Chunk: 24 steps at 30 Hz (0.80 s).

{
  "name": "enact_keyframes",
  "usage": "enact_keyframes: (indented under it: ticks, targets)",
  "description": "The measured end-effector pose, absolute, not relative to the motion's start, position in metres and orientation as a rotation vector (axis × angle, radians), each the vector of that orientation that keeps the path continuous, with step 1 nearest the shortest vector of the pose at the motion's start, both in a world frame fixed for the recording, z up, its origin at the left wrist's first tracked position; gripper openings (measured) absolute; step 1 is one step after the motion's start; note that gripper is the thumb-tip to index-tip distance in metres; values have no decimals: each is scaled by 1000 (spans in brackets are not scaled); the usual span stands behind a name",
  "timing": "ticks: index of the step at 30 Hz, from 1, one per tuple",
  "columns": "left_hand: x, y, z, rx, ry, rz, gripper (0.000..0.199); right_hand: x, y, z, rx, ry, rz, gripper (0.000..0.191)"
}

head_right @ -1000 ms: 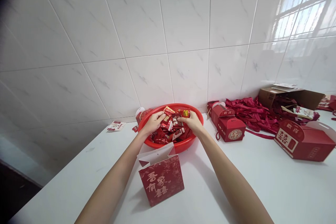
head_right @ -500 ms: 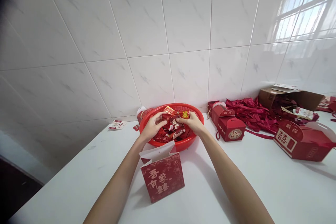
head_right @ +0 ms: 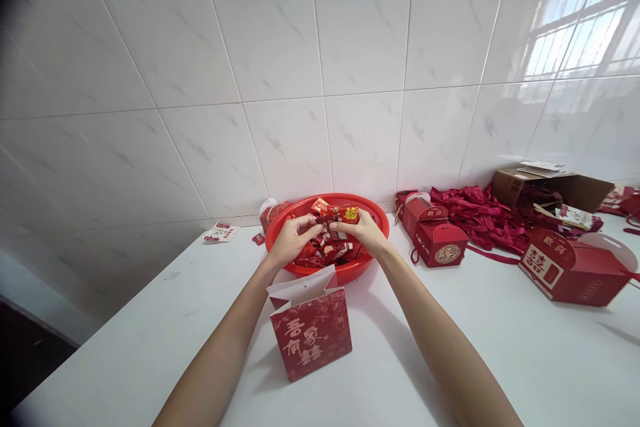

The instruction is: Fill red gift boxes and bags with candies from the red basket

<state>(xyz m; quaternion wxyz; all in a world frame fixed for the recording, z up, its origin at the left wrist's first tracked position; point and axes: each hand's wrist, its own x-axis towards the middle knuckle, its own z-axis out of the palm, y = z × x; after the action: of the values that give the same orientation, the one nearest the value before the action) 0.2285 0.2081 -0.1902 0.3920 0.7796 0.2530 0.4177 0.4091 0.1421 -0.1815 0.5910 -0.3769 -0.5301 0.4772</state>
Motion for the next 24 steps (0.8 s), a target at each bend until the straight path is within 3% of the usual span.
enact_keyframes:
  ticks: [11, 18, 24]
  targets:
    - [222, 184, -165, 2153, 598, 989, 46, 392, 127, -162, -808, -1136, 1107, 40]
    - [193, 154, -124, 2064, 554, 1066, 28, 395, 106, -140, -789, -1153, 953, 40]
    - [148, 104, -102, 2429, 568, 448, 20, 394, 79, -123, -815, -1294, 845, 39]
